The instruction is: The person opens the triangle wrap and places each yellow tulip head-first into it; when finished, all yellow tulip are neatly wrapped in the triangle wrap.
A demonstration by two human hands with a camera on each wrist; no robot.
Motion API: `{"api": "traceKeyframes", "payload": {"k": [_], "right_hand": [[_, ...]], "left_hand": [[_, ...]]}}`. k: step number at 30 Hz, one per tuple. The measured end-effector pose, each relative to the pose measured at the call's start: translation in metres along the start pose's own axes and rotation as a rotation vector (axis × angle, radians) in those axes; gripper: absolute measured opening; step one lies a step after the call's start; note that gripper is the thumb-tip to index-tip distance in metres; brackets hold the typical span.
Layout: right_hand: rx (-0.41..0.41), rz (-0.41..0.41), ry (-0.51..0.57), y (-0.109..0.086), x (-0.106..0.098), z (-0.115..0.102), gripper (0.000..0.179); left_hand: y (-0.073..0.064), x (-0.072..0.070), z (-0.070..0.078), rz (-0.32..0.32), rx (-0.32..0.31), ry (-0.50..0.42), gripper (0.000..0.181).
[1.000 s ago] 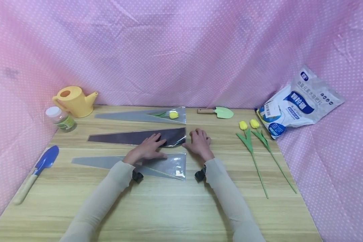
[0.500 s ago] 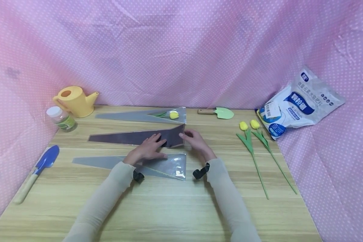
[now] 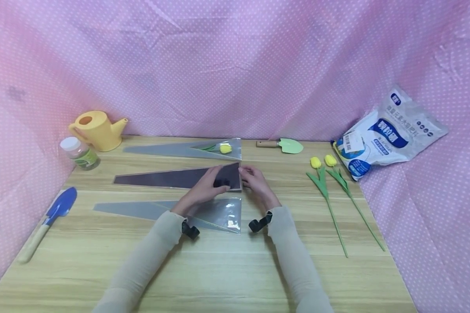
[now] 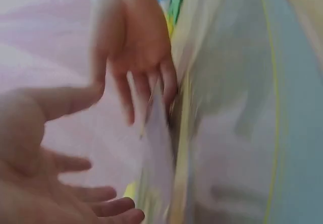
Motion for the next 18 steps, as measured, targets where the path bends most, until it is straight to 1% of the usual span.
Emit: {"api": "traceKeyframes", "payload": {"k": [2, 5, 7, 9, 11, 15, 18], "right_hand": [[0.003, 0.011, 0.009, -0.001, 0.0, 0.0, 0.055], [0.006, 0.035, 0.022, -0.003, 0.002, -0.002, 0.056], [0.004, 0.046, 0.04, -0.004, 0.003, -0.002, 0.056], [-0.004, 0.052, 0.076, -0.005, 0.005, -0.002, 0.057], [-0.014, 0.046, 0.122, -0.006, 0.008, -0.002, 0.058], [-0.035, 0.02, 0.213, -0.008, 0.012, -0.003, 0.06], [-0.058, -0.008, 0.238, -0.011, 0.016, -0.005, 0.063]], "left_hand": [[0.006, 0.007, 0.003, 0.063, -0.01, -0.093, 0.077], [0.012, 0.014, 0.005, 0.151, -0.051, -0.213, 0.072], [0.015, 0.018, 0.006, 0.195, -0.085, -0.271, 0.068], [0.016, 0.02, 0.006, 0.224, -0.114, -0.312, 0.066], [0.017, 0.021, 0.006, 0.249, -0.129, -0.337, 0.061], [0.018, 0.022, 0.007, 0.295, -0.142, -0.361, 0.051], [0.019, 0.021, 0.007, 0.313, -0.157, -0.355, 0.045]]}}
Point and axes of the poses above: each hand's wrist, its own y-axis towards the middle knuckle, its own x-axis out of the palm, z = x × y, the point moved 1 cm from there along y, towards the middle knuckle, and after that the axes turned 4 degrees about -z, right-handed, at the moved point
